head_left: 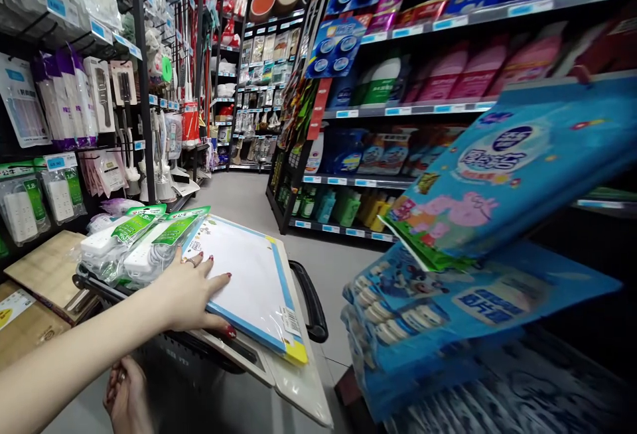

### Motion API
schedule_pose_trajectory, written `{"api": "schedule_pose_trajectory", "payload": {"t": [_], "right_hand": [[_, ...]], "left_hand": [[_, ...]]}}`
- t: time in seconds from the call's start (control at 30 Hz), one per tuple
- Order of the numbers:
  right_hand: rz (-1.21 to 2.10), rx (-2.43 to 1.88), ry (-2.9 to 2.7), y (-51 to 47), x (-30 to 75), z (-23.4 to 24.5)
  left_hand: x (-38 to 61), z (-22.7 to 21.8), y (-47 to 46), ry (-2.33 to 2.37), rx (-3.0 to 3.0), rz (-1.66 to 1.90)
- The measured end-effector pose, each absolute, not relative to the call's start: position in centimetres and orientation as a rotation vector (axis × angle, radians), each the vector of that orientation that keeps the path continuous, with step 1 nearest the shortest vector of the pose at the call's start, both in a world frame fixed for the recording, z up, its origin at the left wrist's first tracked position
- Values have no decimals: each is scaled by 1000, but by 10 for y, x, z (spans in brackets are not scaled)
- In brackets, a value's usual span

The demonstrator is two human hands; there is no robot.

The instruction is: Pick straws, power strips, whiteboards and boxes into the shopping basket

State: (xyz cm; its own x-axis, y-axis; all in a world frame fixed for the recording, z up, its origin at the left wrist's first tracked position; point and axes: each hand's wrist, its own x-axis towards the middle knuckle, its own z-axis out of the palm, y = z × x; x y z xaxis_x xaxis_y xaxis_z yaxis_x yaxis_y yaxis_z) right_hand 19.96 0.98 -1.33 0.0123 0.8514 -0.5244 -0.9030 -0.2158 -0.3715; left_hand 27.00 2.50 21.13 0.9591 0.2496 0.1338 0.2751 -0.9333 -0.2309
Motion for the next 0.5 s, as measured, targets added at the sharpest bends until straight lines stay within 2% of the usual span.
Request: {"api": "schedule_pose_trajectory", "payload": {"t": [0.23,0.4,0.5], "right_hand": [[1592,-759,72,9,200,-14],[1603,-755,48,11,199,-17],[1599,-766,12,13,197,-23]], "left_hand": [[270,201,20,63,-2336,-158],[263,243,5,86,-2198,-377],[258,273,-9,10,-2357,-640]]}}
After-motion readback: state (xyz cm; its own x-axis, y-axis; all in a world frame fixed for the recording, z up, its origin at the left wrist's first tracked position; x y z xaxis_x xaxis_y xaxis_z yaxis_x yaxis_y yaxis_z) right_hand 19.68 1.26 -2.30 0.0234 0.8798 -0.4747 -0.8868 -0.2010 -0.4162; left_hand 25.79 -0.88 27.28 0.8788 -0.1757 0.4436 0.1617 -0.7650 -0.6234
